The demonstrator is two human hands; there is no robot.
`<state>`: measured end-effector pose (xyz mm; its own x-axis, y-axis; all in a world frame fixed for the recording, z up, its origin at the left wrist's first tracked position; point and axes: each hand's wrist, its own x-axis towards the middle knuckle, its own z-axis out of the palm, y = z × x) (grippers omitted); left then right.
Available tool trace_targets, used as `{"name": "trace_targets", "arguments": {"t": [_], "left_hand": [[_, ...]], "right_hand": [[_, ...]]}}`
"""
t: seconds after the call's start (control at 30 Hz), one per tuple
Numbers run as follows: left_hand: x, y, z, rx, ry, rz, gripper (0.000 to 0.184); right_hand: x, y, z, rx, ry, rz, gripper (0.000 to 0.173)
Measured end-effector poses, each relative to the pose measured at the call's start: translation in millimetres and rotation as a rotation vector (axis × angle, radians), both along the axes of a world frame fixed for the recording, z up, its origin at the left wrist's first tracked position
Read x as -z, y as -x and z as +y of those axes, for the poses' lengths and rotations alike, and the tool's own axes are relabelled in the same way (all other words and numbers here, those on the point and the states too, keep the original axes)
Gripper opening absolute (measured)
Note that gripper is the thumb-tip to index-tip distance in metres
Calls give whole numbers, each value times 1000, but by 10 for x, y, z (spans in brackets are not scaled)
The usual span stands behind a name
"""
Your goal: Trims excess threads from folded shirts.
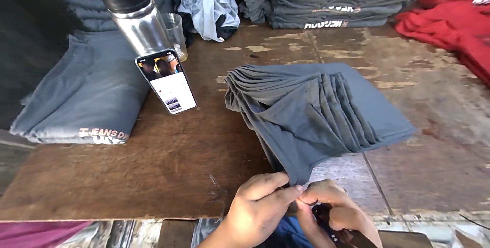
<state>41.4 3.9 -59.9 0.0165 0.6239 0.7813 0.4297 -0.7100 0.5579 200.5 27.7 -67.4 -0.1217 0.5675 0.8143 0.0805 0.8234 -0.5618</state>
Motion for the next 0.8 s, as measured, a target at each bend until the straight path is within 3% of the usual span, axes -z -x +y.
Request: {"name": "trace_targets", "arguments": {"t": [0.13,0.2,0.33,0.47,0.8], "left_hand": [[1,-11,35,20,22,-94,5],[-34,-13,31,64,82,-233,6],[-92,-12,4,187,203,-469,6],[-78,-14,-26,249,212,-490,8],[-68,-9,-31,267,182,-492,8]], "right_hand": [[-26,-44,-8,-53,43,45,26],[-1,-109,45,-26,90,-49,24],[122,-269,172,76,114,-348,36],[143,-280,186,138,64,-487,41],[104,-68,129,182,30,-505,43]]}}
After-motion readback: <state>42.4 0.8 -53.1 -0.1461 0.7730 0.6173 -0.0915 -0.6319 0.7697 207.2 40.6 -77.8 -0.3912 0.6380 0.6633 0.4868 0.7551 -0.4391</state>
